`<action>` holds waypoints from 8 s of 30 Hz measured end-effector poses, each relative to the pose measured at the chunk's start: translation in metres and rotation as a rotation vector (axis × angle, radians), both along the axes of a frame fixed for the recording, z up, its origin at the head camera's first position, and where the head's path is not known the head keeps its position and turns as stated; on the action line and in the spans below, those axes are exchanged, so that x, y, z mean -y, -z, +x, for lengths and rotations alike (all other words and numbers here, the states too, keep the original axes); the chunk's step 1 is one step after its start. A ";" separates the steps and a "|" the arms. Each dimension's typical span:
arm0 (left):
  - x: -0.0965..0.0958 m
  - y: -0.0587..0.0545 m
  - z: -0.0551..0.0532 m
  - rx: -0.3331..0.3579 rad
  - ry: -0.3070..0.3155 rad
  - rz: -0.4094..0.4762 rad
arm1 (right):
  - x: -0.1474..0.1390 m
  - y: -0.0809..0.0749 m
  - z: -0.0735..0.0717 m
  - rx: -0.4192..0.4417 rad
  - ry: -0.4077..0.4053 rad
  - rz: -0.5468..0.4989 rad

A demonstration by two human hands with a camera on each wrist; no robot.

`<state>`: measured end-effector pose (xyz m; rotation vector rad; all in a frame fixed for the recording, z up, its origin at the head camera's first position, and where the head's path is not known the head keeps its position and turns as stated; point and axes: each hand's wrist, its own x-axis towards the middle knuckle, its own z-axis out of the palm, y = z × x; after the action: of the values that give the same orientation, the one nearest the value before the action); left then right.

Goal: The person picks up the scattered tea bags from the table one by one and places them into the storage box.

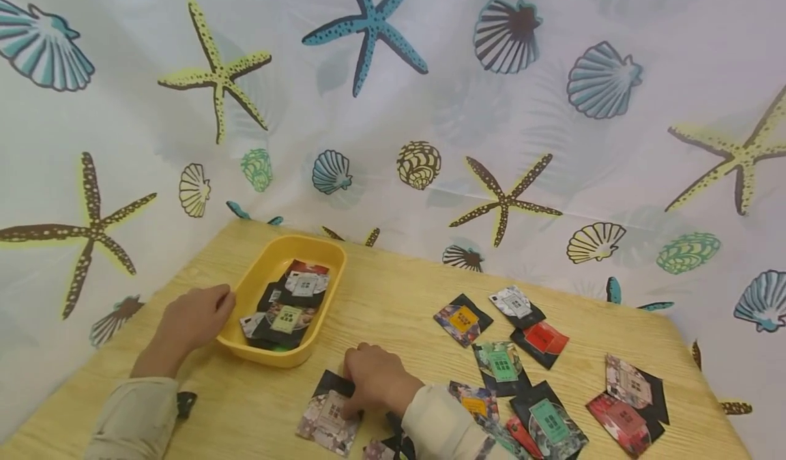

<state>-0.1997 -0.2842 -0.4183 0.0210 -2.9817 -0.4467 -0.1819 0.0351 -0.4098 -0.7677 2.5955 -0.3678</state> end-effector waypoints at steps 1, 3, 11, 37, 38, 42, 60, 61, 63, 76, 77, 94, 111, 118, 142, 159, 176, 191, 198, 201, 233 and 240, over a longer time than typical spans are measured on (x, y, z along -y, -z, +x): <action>0.001 0.000 0.000 -0.005 -0.002 -0.003 | 0.000 0.001 -0.001 0.005 0.002 -0.015; 0.002 -0.001 0.000 -0.008 -0.007 -0.006 | 0.000 0.002 -0.001 0.029 0.009 -0.050; -0.001 0.000 -0.001 0.025 0.008 0.016 | 0.004 0.006 0.004 0.072 0.019 -0.073; -0.001 0.001 0.001 -0.041 0.018 0.023 | -0.010 -0.017 -0.009 0.526 -0.209 -0.525; -0.001 0.002 0.000 -0.038 0.016 0.024 | -0.008 -0.021 -0.011 0.535 -0.186 -0.559; 0.000 0.000 -0.002 -0.033 0.008 0.030 | 0.001 -0.038 -0.026 0.468 -0.030 -0.684; 0.001 0.006 0.001 -0.070 0.021 0.050 | 0.056 -0.028 -0.071 0.481 0.446 -0.807; 0.001 0.007 0.001 -0.078 0.025 0.050 | 0.056 -0.027 -0.072 0.495 0.446 -0.816; 0.001 0.007 0.000 -0.087 0.031 0.053 | 0.055 -0.026 -0.073 0.521 0.429 -0.842; -0.002 -0.002 0.000 -0.062 0.041 0.041 | 0.019 -0.034 -0.043 0.472 0.000 -0.710; -0.001 -0.002 0.000 -0.066 0.042 0.041 | 0.015 -0.035 -0.039 0.449 -0.037 -0.678; -0.001 0.000 0.000 -0.048 0.027 0.039 | -0.041 0.004 0.015 0.194 -0.534 0.024; 0.000 0.001 0.003 -0.020 0.020 0.039 | -0.053 0.092 0.001 -0.248 -0.660 -0.029; -0.001 0.000 0.002 -0.021 0.023 0.041 | -0.050 0.085 0.003 -0.229 -0.631 -0.048; -0.002 -0.001 0.001 -0.007 0.012 0.055 | -0.030 -0.001 0.037 0.110 -0.484 -0.114; -0.002 0.000 -0.003 -0.021 0.022 0.042 | -0.032 -0.002 0.035 0.018 -0.445 -0.501; 0.001 0.001 0.000 0.027 0.011 0.044 | 0.018 -0.024 -0.025 0.174 0.233 -0.855; 0.002 0.003 -0.001 -0.040 0.025 0.061 | 0.048 -0.017 -0.047 0.234 0.330 -0.889; 0.001 0.002 0.000 -0.032 0.028 0.057 | 0.012 -0.020 -0.034 0.105 0.150 -0.765; 0.001 0.001 0.001 -0.034 0.023 0.053 | -0.009 -0.026 -0.026 0.034 0.040 -0.656; -0.001 0.002 -0.002 -0.033 0.037 0.047 | -0.109 -0.016 0.022 -0.154 0.286 0.188; -0.002 0.003 -0.001 -0.043 0.033 0.038 | -0.114 -0.015 0.018 -0.123 0.294 0.154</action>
<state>-0.2002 -0.2825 -0.4217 -0.0340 -2.9354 -0.5016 -0.1640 0.1490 -0.3943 -0.3659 2.8189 -0.2055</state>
